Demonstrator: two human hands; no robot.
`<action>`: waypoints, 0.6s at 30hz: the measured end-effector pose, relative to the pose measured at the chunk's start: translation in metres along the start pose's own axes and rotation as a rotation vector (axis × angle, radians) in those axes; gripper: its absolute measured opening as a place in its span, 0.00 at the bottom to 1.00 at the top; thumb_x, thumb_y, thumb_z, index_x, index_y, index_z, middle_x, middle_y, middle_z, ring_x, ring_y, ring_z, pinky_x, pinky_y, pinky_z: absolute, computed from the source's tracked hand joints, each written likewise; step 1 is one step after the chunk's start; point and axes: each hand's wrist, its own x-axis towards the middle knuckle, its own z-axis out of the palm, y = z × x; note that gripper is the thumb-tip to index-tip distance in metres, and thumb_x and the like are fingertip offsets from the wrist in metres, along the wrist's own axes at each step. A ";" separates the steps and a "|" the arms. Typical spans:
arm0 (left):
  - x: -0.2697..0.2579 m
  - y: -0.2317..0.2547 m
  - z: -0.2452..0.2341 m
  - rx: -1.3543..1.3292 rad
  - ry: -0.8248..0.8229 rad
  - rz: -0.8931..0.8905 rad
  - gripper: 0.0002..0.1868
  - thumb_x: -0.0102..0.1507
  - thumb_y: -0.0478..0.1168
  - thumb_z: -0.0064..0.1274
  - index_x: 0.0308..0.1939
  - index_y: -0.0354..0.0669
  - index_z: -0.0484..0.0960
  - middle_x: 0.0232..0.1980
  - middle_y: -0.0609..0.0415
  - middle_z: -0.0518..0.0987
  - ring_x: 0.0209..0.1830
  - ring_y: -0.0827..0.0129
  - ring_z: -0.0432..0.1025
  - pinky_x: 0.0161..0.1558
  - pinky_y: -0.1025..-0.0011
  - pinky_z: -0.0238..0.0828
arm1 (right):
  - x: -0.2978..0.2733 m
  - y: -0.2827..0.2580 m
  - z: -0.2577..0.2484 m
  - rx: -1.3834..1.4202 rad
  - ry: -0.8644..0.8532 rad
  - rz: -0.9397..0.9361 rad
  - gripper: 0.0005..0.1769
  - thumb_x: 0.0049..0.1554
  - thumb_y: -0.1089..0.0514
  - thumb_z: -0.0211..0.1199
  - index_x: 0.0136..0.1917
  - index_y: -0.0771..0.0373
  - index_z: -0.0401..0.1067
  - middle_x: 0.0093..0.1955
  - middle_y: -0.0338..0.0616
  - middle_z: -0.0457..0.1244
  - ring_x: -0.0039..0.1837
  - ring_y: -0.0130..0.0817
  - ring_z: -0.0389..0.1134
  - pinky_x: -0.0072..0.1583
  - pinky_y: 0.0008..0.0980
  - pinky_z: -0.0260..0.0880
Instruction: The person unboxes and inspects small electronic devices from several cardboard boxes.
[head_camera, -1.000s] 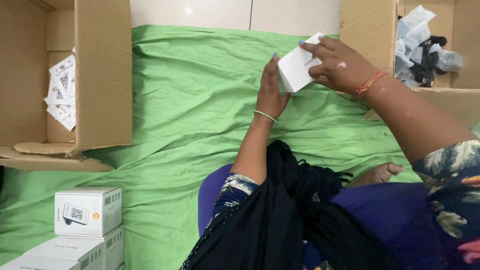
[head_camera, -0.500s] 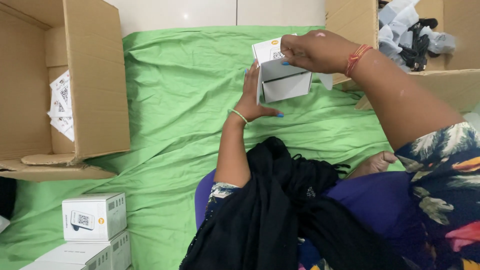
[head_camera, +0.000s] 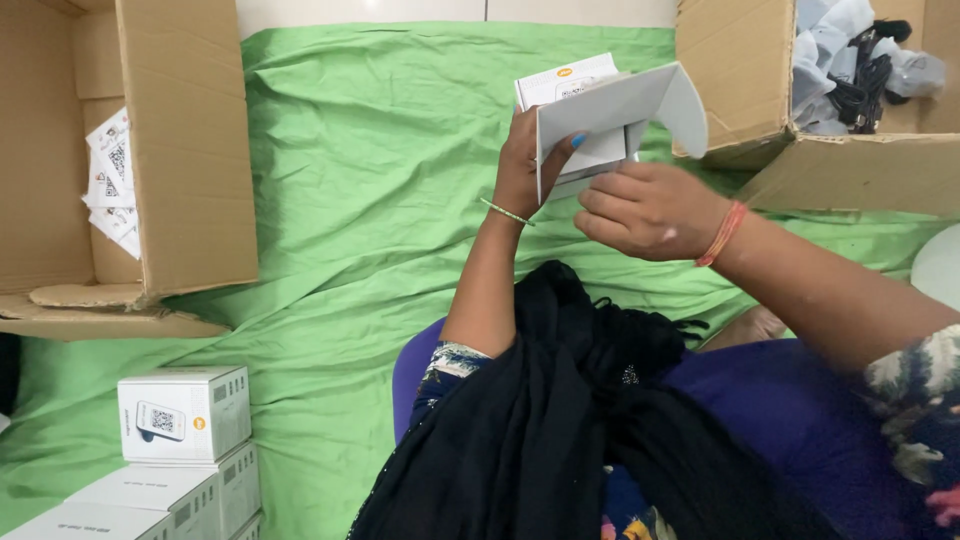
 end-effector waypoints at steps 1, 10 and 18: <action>0.007 0.017 -0.006 -0.075 0.026 -0.062 0.16 0.68 0.41 0.61 0.58 0.44 0.79 0.55 0.49 0.81 0.55 0.58 0.75 0.67 0.60 0.67 | -0.003 -0.009 0.014 0.039 -0.046 0.200 0.17 0.55 0.59 0.65 0.58 0.60 0.72 0.60 0.45 0.67 0.64 0.44 0.67 0.64 0.43 0.69; 0.012 0.019 -0.006 -0.257 0.174 -0.232 0.18 0.69 0.46 0.58 0.53 0.33 0.80 0.42 0.48 0.85 0.40 0.66 0.80 0.45 0.70 0.77 | -0.017 -0.008 0.070 0.127 -0.193 0.730 0.26 0.59 0.62 0.59 0.70 0.70 0.66 0.72 0.63 0.58 0.72 0.57 0.61 0.60 0.46 0.70; 0.019 0.010 -0.005 -0.293 0.156 -0.350 0.19 0.70 0.49 0.56 0.50 0.34 0.84 0.38 0.49 0.81 0.35 0.68 0.71 0.39 0.71 0.69 | 0.008 0.013 0.099 -0.403 -0.169 0.523 0.19 0.61 0.57 0.57 0.65 0.61 0.73 0.65 0.52 0.64 0.69 0.50 0.63 0.70 0.45 0.67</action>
